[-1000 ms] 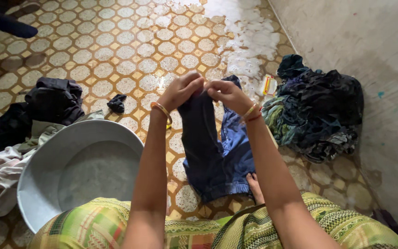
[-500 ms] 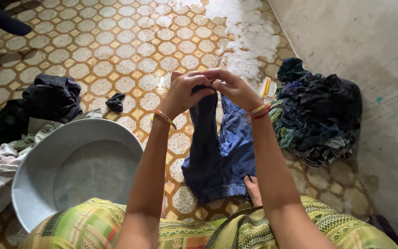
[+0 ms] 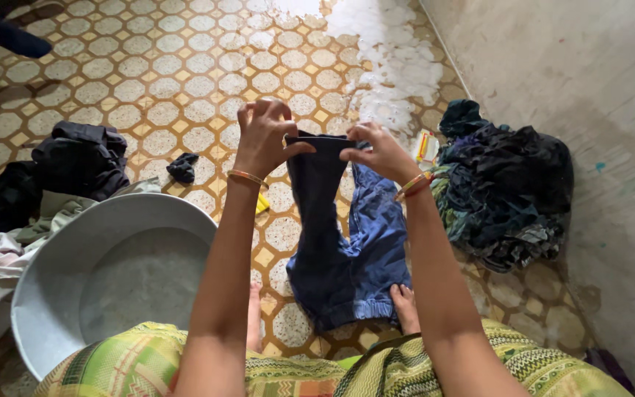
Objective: The person washes blue trousers by hand on a tiled floor, using a bar of soap and a scrubbing brush, then rinses them in a metal bowl of water.
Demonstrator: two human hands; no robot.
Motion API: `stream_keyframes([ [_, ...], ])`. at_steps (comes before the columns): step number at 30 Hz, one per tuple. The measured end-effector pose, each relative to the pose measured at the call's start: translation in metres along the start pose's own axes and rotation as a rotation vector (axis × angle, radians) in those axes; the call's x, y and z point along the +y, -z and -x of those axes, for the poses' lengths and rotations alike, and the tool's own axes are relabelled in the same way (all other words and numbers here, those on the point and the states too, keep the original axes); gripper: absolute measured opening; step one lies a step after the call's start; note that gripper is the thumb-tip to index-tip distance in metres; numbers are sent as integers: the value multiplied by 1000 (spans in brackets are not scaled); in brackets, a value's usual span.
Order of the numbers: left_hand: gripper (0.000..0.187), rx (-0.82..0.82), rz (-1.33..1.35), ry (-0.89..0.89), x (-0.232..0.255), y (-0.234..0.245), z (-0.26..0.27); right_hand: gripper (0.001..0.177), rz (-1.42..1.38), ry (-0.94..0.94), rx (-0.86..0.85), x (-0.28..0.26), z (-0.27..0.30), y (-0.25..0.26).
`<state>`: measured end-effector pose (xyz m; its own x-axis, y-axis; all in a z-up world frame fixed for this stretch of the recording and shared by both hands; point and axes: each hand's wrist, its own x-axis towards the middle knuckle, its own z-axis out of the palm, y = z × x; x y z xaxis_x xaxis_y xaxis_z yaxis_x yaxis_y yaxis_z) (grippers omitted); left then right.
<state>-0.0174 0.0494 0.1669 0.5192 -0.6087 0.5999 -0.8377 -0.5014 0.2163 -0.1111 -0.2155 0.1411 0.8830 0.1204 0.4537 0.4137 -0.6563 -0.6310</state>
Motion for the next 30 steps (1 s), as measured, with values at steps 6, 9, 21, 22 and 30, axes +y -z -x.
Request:
stream_keyframes([
  [6, 42, -4, 373, -38, -25, -16, -3, 27, -154, -270, 86, 6, -8, -15],
  [9, 41, -159, 551, 188, -40, -32, 0, 37, -388, -153, 205, -17, -20, -18],
  [21, 47, 181, 992, 392, -50, -30, 3, 51, 59, -475, -588, 89, 26, -104],
  [22, 45, 183, 1004, 424, -54, -31, 4, 47, 73, -497, -605, 104, 36, -111],
  [30, 58, 389, 1028, 822, -132, -92, -39, 43, -719, -535, -199, 183, 46, -121],
])
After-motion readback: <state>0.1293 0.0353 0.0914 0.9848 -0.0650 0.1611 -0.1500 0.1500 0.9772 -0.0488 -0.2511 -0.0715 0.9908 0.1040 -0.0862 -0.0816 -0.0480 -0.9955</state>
